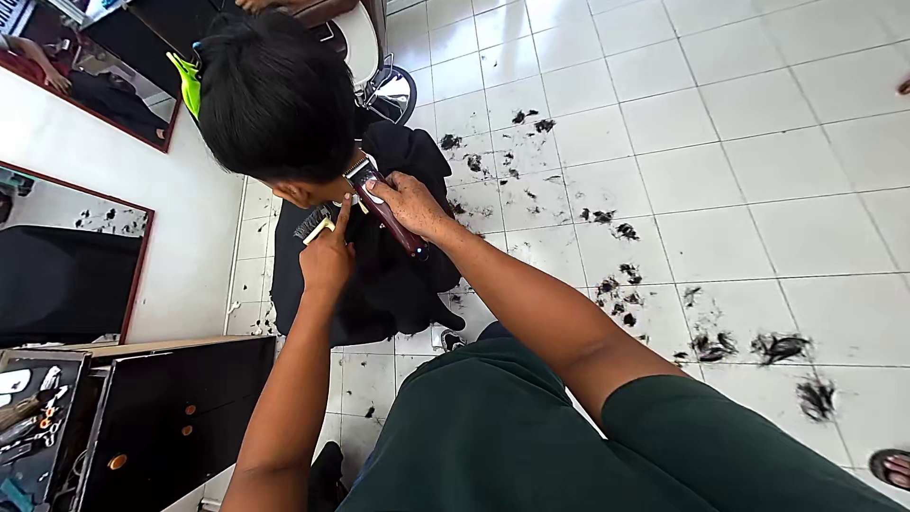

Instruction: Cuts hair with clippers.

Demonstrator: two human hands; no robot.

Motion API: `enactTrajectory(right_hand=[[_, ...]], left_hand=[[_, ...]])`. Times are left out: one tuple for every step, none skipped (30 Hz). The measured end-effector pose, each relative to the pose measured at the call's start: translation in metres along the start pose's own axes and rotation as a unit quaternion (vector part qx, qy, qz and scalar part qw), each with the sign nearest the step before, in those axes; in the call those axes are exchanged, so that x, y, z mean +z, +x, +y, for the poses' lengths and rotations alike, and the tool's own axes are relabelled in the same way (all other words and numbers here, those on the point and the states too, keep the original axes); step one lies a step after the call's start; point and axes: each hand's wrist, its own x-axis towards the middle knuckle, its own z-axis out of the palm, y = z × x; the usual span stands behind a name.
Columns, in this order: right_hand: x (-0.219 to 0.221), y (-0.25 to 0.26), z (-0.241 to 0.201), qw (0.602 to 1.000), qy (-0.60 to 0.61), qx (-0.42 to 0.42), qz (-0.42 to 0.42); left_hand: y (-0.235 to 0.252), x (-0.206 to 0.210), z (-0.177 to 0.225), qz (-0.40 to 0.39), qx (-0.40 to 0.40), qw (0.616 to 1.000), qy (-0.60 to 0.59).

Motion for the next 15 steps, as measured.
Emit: enactTrajectory(right_hand=[[0.0004, -0.0003, -0.0002, 1.000, 0.004, -0.005, -0.001], [0.0004, -0.0001, -0.0004, 1.000, -0.001, -0.006, -0.001], [0.0000, 0.0005, -0.0006, 1.000, -0.008, -0.003, -0.002], [-0.0005, 0.0010, -0.0004, 1.000, -0.013, 0.002, -0.004], [-0.0008, 0.0015, 0.0000, 1.000, -0.012, 0.003, -0.005], [-0.0010, 0.0015, -0.0002, 1.000, -0.008, -0.002, -0.005], [-0.0010, 0.0011, -0.0007, 1.000, -0.002, -0.011, -0.005], [-0.0009, 0.0006, -0.0014, 1.000, 0.001, -0.021, -0.005], [-0.0014, 0.0000, -0.0024, 1.000, -0.002, -0.026, -0.005], [-0.0025, -0.0006, -0.0041, 1.000, -0.013, -0.022, -0.006], [-0.0037, -0.0005, -0.0056, 0.999, -0.031, -0.013, -0.006], [-0.0046, 0.0001, -0.0063, 0.999, -0.045, -0.004, -0.006], [-0.0053, 0.0009, -0.0063, 0.999, -0.051, 0.000, -0.007], [-0.0055, 0.0013, -0.0061, 0.999, -0.048, -0.003, -0.008], [-0.0052, 0.0018, -0.0054, 0.999, -0.042, -0.013, -0.008]], left_hand=[[-0.0005, -0.0007, 0.0002, -0.005, -0.005, 1.000, 0.000], [-0.0005, -0.0009, -0.0003, -0.009, -0.008, 1.000, 0.000], [-0.0003, -0.0010, -0.0012, -0.011, -0.010, 1.000, 0.001], [-0.0002, -0.0008, -0.0021, -0.011, -0.010, 1.000, 0.003], [0.0000, -0.0009, -0.0023, -0.010, -0.010, 1.000, 0.003], [0.0002, -0.0013, -0.0019, -0.009, -0.010, 1.000, 0.003], [0.0002, -0.0016, -0.0014, -0.007, -0.010, 1.000, -0.001], [0.0001, -0.0017, -0.0012, -0.007, -0.011, 1.000, -0.002], [0.0003, -0.0020, -0.0009, -0.010, -0.013, 1.000, -0.002], [0.0006, -0.0023, -0.0008, -0.012, -0.014, 1.000, -0.002], [0.0007, -0.0023, -0.0008, -0.012, -0.015, 1.000, -0.002], [0.0007, -0.0025, -0.0007, -0.013, -0.016, 1.000, -0.003], [0.0009, -0.0027, -0.0006, -0.016, -0.018, 1.000, -0.003], [0.0008, -0.0031, -0.0002, -0.017, -0.019, 1.000, -0.002], [0.0007, -0.0037, 0.0003, -0.019, -0.020, 1.000, -0.002]])
